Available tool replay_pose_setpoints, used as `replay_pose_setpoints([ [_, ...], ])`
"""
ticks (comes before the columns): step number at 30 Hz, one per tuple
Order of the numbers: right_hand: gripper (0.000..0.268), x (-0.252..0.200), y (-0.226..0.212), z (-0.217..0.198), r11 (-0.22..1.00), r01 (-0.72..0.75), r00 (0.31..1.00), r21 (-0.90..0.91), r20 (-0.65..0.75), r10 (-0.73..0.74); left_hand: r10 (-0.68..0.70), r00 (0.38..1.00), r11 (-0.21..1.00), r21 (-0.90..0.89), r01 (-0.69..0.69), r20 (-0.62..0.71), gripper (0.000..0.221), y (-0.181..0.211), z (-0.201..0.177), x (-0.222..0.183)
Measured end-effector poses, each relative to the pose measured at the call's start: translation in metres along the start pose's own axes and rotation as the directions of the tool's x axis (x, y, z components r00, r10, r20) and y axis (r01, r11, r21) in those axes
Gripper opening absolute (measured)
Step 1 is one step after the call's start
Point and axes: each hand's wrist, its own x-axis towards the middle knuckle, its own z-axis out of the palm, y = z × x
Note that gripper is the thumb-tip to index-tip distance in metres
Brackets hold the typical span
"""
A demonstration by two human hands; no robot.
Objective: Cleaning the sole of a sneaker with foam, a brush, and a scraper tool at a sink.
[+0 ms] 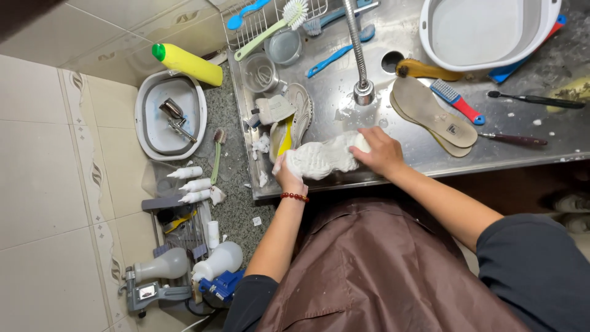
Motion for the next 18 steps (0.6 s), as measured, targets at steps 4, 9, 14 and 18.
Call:
replay_pose_setpoints([
  [4, 0.050, 0.026, -0.057, -0.010, 0.997, 0.021, 0.999, 0.072, -0.027, -0.019, 0.013, 1.000, 1.000, 0.011, -0.013, -0.028, 0.019, -0.004, 0.012, -0.008],
  [9, 0.056, 0.020, -0.060, -0.035, 0.917, 0.313, 0.950, 0.246, -0.091, -0.300, -0.040, 0.998, 0.999, -0.005, 0.040, 0.046, 0.012, 0.001, 0.036, -0.008],
  [14, 0.057, 0.045, -0.078, -0.052, 0.915, 0.371, 0.927, 0.157, -0.122, -0.354, -0.035, 0.999, 0.999, -0.029, 0.036, 0.017, 0.011, -0.021, 0.050, 0.010],
  [18, 0.059, 0.034, -0.085, -0.054, 0.863, 0.491, 0.863, 0.121, -0.202, -0.463, -0.046, 0.996, 0.997, -0.063, 0.051, 0.070, 0.015, -0.014, 0.058, 0.007],
])
